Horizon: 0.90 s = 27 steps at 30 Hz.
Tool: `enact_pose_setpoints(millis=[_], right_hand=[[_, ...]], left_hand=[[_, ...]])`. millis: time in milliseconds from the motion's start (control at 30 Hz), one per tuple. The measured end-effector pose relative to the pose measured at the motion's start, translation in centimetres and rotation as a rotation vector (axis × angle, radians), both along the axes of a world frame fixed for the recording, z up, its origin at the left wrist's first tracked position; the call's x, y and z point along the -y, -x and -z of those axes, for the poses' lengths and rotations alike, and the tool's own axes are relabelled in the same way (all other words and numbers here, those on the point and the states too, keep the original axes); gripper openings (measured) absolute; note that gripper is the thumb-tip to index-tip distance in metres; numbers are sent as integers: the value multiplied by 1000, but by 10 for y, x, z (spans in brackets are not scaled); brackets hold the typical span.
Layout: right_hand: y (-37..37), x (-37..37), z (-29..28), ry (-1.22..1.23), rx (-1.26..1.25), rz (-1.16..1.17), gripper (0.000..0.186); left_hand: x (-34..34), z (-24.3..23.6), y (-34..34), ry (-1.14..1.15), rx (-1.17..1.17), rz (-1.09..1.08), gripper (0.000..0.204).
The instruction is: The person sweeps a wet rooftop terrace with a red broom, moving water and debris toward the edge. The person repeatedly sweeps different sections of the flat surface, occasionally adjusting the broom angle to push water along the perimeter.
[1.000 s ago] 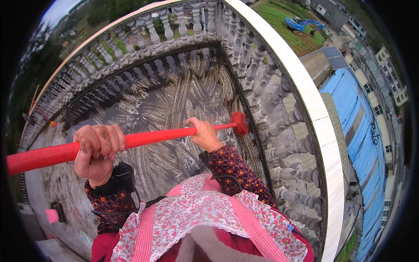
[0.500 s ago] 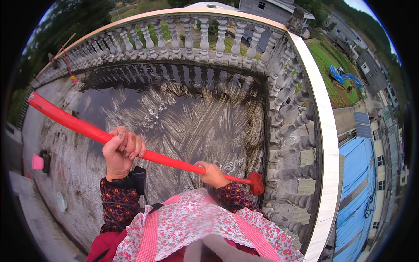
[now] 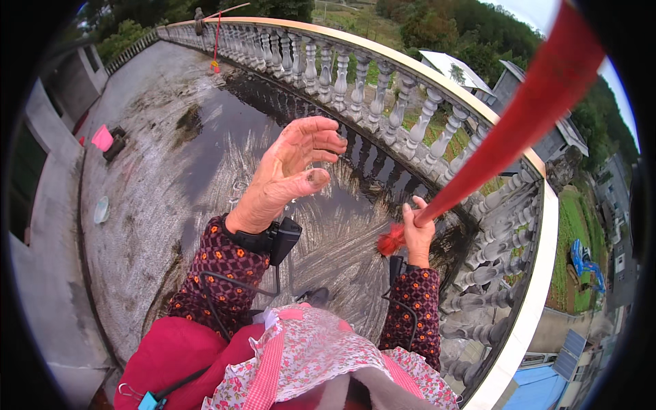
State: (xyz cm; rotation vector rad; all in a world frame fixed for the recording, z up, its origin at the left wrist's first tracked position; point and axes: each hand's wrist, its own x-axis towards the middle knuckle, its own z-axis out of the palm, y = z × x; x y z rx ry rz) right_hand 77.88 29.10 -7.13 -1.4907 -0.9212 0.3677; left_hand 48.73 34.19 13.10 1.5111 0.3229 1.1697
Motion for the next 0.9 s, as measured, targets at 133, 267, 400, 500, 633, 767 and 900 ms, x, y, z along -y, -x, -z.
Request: enact_pose_setpoints(millis=[133,267,400,500,633,767,900], right_hand=[[-94,56,-79,-367,-58,31,48],[-155,117,-138,-578,-177,247,27],[-180,143,-170,-694,-127,467,31],[-199,178,-201,-689,-105,312,26],[-232,209,-217,-651,-53,286,25],[-269,249,-249,-603,3,449,29],[-318,313,-301,-453,256,563,40]], left_hand=[[-35,68,-41,272,-376,206,60],[-65,154,-140,62,-524,441,61],[-72,211,-266,-392,-555,566,85],[-49,239,-354,-562,-620,733,106],[-2,268,-451,-513,-626,721,59],[45,277,-525,-459,-520,751,22],[110,278,-603,-375,-425,885,24]])
